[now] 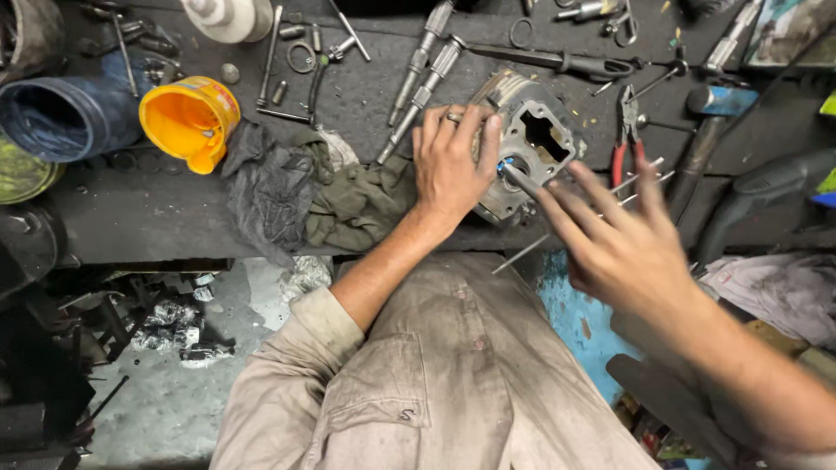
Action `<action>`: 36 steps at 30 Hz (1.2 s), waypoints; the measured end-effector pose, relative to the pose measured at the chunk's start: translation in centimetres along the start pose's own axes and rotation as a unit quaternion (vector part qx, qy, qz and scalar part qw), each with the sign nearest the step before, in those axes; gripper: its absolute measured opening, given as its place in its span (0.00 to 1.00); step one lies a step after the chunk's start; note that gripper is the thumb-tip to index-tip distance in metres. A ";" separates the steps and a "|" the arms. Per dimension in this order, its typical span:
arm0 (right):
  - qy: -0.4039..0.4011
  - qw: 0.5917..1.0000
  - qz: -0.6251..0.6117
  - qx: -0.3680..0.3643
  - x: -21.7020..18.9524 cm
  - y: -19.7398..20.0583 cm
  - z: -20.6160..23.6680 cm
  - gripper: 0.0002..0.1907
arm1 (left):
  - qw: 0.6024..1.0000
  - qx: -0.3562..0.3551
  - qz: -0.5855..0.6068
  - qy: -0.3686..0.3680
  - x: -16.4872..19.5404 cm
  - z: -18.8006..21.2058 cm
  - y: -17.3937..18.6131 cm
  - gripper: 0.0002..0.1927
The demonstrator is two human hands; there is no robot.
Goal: The person cleans a metal engine part with a rag, then uses a reamer tool to enlarge a hole in the part. They secure the part in a bench vise and continue reaming the hole with both hands.
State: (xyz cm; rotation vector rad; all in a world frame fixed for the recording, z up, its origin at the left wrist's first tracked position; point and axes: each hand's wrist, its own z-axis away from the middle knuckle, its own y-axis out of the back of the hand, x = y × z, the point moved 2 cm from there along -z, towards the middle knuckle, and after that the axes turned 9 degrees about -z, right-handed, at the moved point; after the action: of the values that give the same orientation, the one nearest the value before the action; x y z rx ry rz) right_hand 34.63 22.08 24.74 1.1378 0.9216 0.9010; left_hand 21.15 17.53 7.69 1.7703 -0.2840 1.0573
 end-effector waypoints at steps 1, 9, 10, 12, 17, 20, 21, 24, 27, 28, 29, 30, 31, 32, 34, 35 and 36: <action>0.048 0.998 0.025 -0.044 0.3 -1.0 -0.1 0.46 | 1.000 -0.004 -0.001 0.000 0.0 0.0 0.0 0.07; 0.033 0.943 0.061 -0.324 2.7 -8.6 2.0 0.38 | 0.999 0.005 0.023 0.039 0.7 0.9 0.1 0.08; 0.023 0.945 0.051 -0.323 2.7 -8.7 2.3 0.41 | 0.999 0.015 0.030 0.038 0.8 0.9 0.1 0.08; -0.164 0.936 -0.119 -0.286 2.6 -8.5 2.9 0.33 | 0.999 -0.002 0.037 0.037 0.9 1.1 0.1 0.08; -0.507 0.627 -0.588 -0.059 1.6 -9.3 2.7 0.30 | 0.999 0.005 0.023 0.021 0.7 1.1 -0.1 0.08; -0.493 0.506 -0.707 0.027 1.2 -8.9 1.8 0.29 | 1.000 -0.003 0.010 0.007 0.4 0.9 -0.5 0.08; -0.478 0.495 -0.725 0.040 1.1 -8.3 1.5 0.29 | 1.000 0.000 0.004 0.003 0.3 0.8 -0.5 0.08; -0.435 0.605 -0.649 0.157 1.4 -4.9 1.5 0.29 | 1.000 -0.004 0.012 0.000 0.1 0.7 -0.7 0.07; -0.194 0.949 -0.186 0.165 1.2 0.0 1.7 0.29 | 1.000 0.010 0.011 -0.011 0.3 0.7 -0.6 0.06; -0.077 0.994 -0.008 0.081 1.2 0.4 1.5 0.31 | 1.000 0.021 0.009 -0.017 0.3 0.6 -0.6 0.06; -0.033 0.999 0.007 0.027 1.2 0.1 1.3 0.35 | 1.000 0.015 0.005 -0.013 0.4 0.6 -0.6 0.06; 0.010 0.999 0.021 -0.027 1.3 -0.4 1.0 0.39 | 1.000 0.007 0.002 -0.009 0.4 0.6 -0.6 0.06; 0.053 0.995 0.036 -0.080 1.4 -1.3 0.8 0.44 | 1.000 0.000 -0.001 -0.006 0.5 0.5 -0.6 0.06; 0.072 0.988 0.057 -0.122 1.6 -2.4 0.5 0.41 | 1.000 0.006 0.001 -0.009 0.5 0.5 -0.5 0.06; 0.113 0.967 0.099 -0.203 1.9 -4.9 -0.2 0.35 | 1.000 0.020 0.003 -0.010 0.6 0.6 -0.4 0.06; 0.098 0.963 0.103 -0.230 2.1 -5.7 -0.2 0.35 | 1.000 0.012 0.002 -0.010 0.6 0.6 -0.4 0.07; 0.085 0.957 0.104 -0.259 2.2 -6.5 -0.1 0.35 | 1.000 0.001 0.001 -0.004 0.6 0.7 -0.4 0.07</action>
State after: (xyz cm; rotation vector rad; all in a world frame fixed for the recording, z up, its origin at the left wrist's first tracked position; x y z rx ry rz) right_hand 36.04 22.97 18.13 0.7169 0.6505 1.3368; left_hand 22.18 17.30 7.82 1.7771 -0.2887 1.0519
